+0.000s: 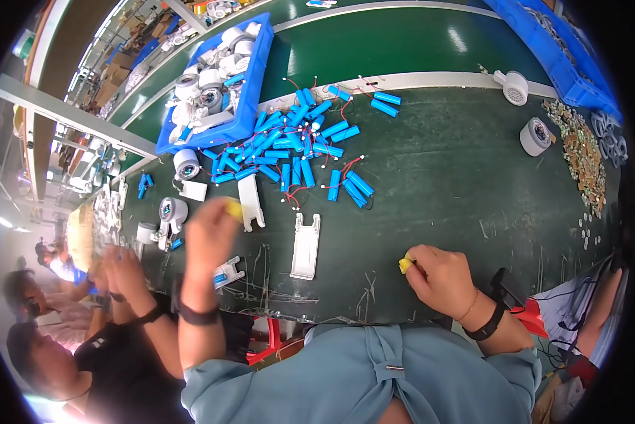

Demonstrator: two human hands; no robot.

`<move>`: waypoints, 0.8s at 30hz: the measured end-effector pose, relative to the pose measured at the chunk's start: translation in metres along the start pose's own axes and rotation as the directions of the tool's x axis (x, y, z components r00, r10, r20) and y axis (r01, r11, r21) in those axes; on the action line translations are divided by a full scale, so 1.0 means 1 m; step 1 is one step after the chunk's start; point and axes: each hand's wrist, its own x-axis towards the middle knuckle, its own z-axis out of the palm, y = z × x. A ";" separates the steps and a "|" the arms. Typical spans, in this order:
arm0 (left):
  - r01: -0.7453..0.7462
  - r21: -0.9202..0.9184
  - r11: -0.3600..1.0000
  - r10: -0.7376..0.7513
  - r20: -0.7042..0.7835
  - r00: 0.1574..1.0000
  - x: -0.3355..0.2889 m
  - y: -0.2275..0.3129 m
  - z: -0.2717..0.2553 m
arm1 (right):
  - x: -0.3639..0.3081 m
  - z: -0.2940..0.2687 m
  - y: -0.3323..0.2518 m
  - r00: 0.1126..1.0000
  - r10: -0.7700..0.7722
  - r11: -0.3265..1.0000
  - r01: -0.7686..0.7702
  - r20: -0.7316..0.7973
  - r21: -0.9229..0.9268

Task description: The person picks up a camera housing and a circuit board, connects the board to the internal wiring, and presses it into the housing. After tucking the wires inside, they place the assembled unit on the table and reach for another.

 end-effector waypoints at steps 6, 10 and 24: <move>-0.346 0.054 0.937 0.327 0.221 0.919 -0.057 0.062 0.057 | 0.000 0.002 -0.001 0.999 -0.047 0.999 0.047 0.009 0.014; -0.464 -0.064 0.883 0.463 0.282 0.841 -0.064 0.069 0.057 | -0.003 0.002 0.000 0.999 -0.054 0.999 0.054 -0.009 -0.006; -0.537 -0.022 0.844 0.535 -0.047 0.843 0.022 0.142 0.097 | 0.007 -0.042 0.011 0.995 0.093 0.995 -0.091 0.027 -0.047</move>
